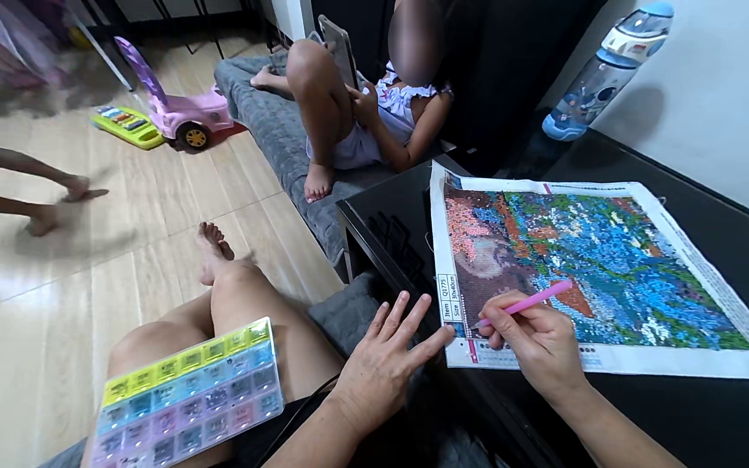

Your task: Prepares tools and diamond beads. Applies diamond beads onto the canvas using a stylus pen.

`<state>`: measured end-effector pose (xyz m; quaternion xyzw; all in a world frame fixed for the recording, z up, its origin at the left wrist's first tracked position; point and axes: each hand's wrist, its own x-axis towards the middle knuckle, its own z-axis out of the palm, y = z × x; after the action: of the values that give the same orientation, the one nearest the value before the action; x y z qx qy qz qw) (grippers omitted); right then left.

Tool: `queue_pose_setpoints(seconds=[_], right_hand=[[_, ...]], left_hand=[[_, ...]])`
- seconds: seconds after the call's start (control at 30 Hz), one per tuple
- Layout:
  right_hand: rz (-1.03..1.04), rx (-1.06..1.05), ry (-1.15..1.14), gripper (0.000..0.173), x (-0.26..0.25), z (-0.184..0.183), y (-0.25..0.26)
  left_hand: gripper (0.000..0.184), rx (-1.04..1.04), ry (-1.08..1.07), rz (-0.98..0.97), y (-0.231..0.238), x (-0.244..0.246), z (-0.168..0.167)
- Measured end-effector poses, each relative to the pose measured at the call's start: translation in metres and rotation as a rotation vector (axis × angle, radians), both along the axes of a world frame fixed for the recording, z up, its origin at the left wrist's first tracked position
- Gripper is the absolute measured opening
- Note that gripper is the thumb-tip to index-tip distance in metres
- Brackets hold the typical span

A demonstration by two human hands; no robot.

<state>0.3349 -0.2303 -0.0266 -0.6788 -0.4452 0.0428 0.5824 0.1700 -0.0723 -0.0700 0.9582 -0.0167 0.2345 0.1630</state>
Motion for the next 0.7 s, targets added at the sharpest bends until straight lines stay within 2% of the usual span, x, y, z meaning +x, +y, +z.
queue_pose_setpoints(seconds=[0.7], right_hand=[[-0.020, 0.011, 0.001, 0.017, -0.0010, 0.0030, -0.0008]], left_hand=[[0.088, 0.006, 0.019, 0.002, 0.0009, -0.0008, 0.0004]])
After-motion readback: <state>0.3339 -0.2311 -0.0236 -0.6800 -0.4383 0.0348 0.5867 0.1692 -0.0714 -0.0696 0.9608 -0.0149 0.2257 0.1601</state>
